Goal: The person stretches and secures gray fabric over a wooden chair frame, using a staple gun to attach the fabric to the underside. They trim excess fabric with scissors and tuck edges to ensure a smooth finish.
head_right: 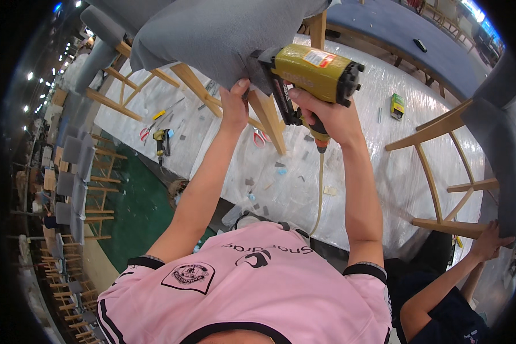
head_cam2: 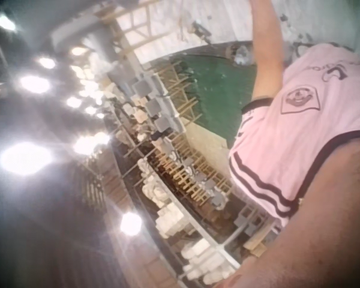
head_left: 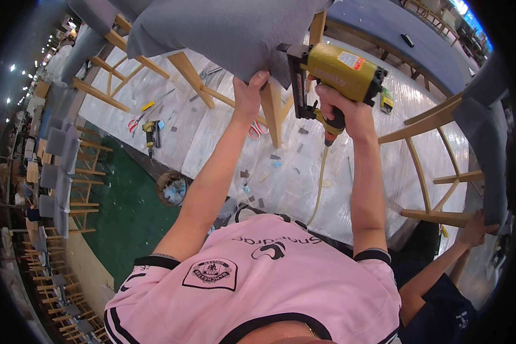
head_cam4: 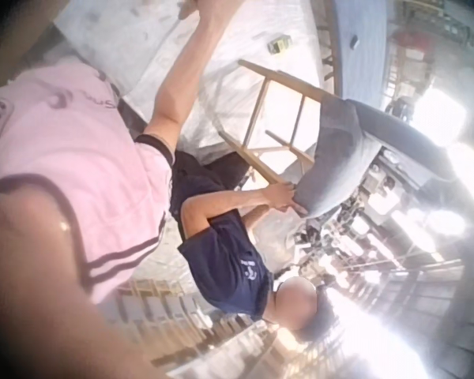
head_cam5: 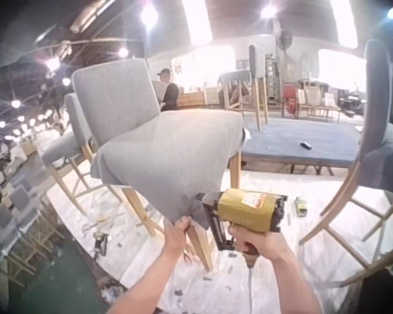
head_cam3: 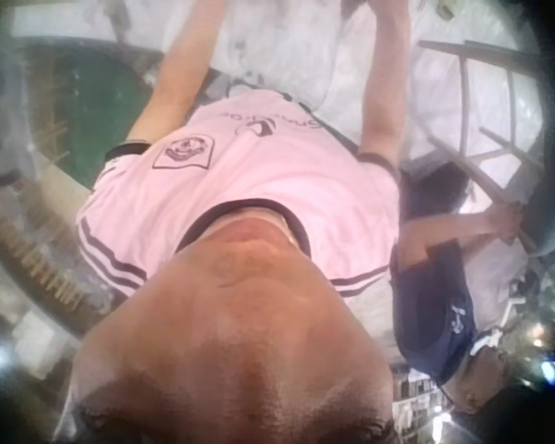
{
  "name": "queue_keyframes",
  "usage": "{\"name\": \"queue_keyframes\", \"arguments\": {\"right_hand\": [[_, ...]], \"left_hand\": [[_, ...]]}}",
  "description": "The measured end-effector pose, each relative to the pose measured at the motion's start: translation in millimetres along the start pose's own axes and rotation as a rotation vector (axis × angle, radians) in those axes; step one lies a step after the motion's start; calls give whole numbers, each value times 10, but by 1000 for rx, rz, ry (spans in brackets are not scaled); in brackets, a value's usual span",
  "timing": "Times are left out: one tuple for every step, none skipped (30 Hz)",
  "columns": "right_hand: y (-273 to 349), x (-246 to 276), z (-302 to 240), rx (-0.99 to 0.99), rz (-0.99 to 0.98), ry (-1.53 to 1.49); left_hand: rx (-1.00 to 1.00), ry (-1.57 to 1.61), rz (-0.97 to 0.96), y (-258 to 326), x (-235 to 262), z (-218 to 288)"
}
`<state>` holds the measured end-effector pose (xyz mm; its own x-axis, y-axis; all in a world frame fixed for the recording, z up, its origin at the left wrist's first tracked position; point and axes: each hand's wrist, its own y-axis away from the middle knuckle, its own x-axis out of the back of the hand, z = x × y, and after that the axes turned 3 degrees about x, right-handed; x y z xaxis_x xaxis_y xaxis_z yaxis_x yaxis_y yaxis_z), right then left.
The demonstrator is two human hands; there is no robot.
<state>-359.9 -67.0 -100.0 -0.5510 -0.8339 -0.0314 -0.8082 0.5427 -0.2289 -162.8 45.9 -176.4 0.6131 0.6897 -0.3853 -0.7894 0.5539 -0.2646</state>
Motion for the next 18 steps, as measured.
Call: {"name": "queue_keyframes", "arguments": {"right_hand": [[-19, -16, 11, -5, -13, 3], [-38, -35, 36, -13, -25, 8], [-59, -52, 52, -21, -38, 13], [-70, -69, 43, -29, -30, -22], [-75, -64, 27, -35, -42, -35], [-81, -53, 4, -42, -53, -49], [-86, -43, -4, -48, -65, -63], [-98, -28, -4, -47, -74, -58], [-107, -11, -4, -45, -84, -53], [-114, -6, -5, -44, -94, -48], [-115, -16, -11, -43, -74, -39], [-106, -42, -15, -43, -54, -29], [-107, -51, -20, -43, -32, -19], [-114, -41, -25, -44, -50, -16], [-127, -20, -34, -45, -66, -13], [-133, -7, -48, -46, -81, -9], [-120, -31, -68, -59, -68, 7], [-106, -77, -103, -72, -54, 23]], "left_hand": [[-9, 17, -6, -1, -5, 2], [-14, 35, -11, 0, -2, -16], [-20, 54, -16, -10, 2, -25], [-27, 44, -31, -30, 9, -28], [-30, 38, -39, -21, 16, -42], [-33, 32, -47, -16, 24, -56], [-41, 20, -57, -15, 43, -76], [-51, 10, -68, -28, 55, -80], [-62, 1, -79, -40, 64, -85], [-42, -4, -54, -22, 63, -96], [-24, -6, -32, 18, 10, -67], [-5, -9, -11, 33, -25, -57], [4, -5, -18, 19, -27, -86], [12, -6, -23, 30, -9, -101], [21, -7, -30, 40, 5, -114], [43, 7, -15, 40, 16, -126], [67, 13, -4, 41, 22, -109], [91, 20, 5, 45, 26, -91]]}}
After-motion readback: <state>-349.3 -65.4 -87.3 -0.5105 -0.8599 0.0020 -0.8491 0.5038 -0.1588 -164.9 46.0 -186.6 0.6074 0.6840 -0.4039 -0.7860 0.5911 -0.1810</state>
